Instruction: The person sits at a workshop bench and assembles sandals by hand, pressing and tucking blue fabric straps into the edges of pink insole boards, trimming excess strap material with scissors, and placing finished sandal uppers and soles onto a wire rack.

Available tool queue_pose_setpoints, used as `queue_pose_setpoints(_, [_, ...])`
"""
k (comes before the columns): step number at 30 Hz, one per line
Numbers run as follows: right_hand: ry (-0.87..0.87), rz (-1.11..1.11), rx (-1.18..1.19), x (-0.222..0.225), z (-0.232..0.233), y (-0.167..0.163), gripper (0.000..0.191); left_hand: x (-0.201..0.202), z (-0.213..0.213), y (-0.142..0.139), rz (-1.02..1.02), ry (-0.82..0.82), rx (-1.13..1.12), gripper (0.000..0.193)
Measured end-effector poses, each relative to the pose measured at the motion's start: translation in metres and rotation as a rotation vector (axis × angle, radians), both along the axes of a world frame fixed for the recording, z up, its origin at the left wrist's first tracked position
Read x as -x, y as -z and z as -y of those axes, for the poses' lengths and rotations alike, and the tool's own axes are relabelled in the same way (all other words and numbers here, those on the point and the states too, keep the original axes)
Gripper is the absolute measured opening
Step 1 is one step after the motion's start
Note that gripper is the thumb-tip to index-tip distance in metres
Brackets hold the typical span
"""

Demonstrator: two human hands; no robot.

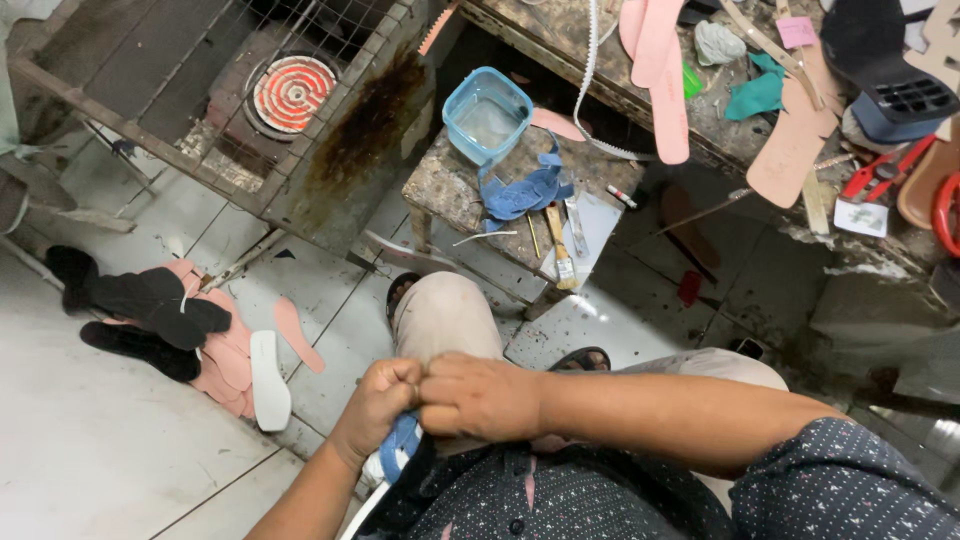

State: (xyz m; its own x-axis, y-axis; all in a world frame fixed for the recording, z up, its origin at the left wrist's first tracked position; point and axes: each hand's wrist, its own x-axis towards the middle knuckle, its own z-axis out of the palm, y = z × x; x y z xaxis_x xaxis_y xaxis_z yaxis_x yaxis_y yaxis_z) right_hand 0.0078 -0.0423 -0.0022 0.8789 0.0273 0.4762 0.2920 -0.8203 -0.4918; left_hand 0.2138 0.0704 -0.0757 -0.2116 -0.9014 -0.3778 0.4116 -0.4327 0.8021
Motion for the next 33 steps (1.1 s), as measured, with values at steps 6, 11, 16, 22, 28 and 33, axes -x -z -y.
queue_pose_setpoints(6, [0.406,-0.005,-0.232,0.023,-0.012,-0.03,0.042,0.005,0.026,-0.062,0.199,-0.13,0.228,0.029])
queue_pose_setpoints(11, [0.469,-0.063,-0.894,0.032,-0.018,-0.029,0.076,0.041,0.051,-0.103,0.538,-0.479,0.504,0.032])
queue_pose_setpoints(16, [0.501,-0.03,-0.866,0.051,-0.024,-0.012,0.082,0.087,0.041,-0.115,0.894,-0.329,0.592,0.035])
queue_pose_setpoints(22, [0.432,-0.127,-0.853,0.078,-0.025,0.0,0.059,0.085,0.011,-0.115,1.063,-0.145,0.751,0.02])
queue_pose_setpoints(28, [0.446,-0.162,-0.731,0.084,-0.005,-0.005,0.023,0.091,0.003,-0.103,1.13,-0.065,0.709,0.017])
queue_pose_setpoints(33, [0.397,-0.329,-0.806,0.083,0.012,-0.032,0.023,0.092,0.006,-0.109,1.122,-0.039,0.729,0.02])
